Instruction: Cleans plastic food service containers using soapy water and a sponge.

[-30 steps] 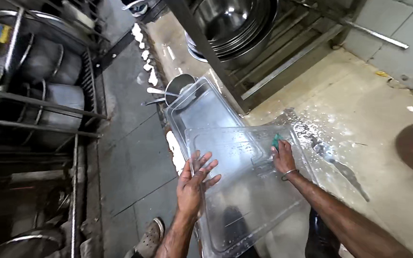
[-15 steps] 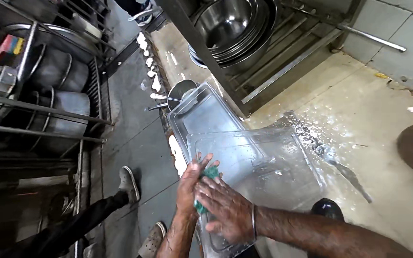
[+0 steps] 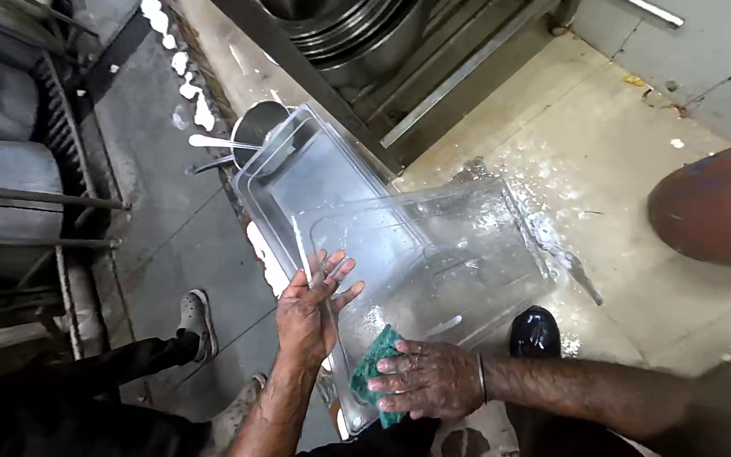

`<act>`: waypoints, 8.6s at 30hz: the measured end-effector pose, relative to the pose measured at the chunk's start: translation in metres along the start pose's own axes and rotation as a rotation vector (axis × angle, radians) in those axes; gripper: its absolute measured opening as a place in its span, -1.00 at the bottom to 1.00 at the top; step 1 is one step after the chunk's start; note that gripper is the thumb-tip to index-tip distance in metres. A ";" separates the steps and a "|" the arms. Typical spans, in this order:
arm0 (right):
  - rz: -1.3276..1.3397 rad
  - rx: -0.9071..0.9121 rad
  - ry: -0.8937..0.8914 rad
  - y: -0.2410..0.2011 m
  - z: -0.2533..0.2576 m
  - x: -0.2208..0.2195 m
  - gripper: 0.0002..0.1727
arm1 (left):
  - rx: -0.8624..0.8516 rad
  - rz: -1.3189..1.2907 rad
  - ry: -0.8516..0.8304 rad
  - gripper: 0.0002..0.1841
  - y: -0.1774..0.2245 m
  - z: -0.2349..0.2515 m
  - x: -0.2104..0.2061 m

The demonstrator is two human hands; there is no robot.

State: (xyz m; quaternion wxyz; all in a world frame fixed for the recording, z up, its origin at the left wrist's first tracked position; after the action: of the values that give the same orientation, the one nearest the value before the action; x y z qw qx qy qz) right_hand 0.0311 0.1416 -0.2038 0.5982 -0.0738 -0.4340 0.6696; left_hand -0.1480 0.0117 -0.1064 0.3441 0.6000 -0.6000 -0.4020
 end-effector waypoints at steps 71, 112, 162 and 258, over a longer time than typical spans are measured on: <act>-0.067 -0.246 -0.191 0.009 -0.049 0.023 -0.40 | 0.064 0.081 0.124 -0.57 -0.013 0.008 -0.001; -0.065 -1.576 1.787 0.110 -0.255 0.204 -0.44 | 0.169 1.213 -0.946 -0.58 -0.078 -0.010 -0.066; -0.061 -1.339 0.751 -0.081 -0.190 0.092 -0.49 | -1.257 1.351 -0.262 -0.69 0.239 -0.164 -0.038; -0.136 -1.348 0.075 0.134 -0.079 0.100 -0.27 | -0.488 0.814 -0.036 -0.23 0.046 -0.026 -0.006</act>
State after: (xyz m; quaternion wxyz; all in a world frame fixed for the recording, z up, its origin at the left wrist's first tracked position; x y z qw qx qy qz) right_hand -0.0458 0.2798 -0.2998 0.4768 -0.4263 -0.7393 0.2107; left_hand -0.1447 0.0142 -0.0527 0.5941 0.2106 -0.6802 -0.3743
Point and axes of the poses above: each hand's wrist, its own z-axis towards the middle knuckle, its own x-axis out of the back of the hand, y = z × x, the point moved 3 cm from there along z, towards the middle knuckle, and after that the axes turned 3 degrees about z, right-handed, at the moved point
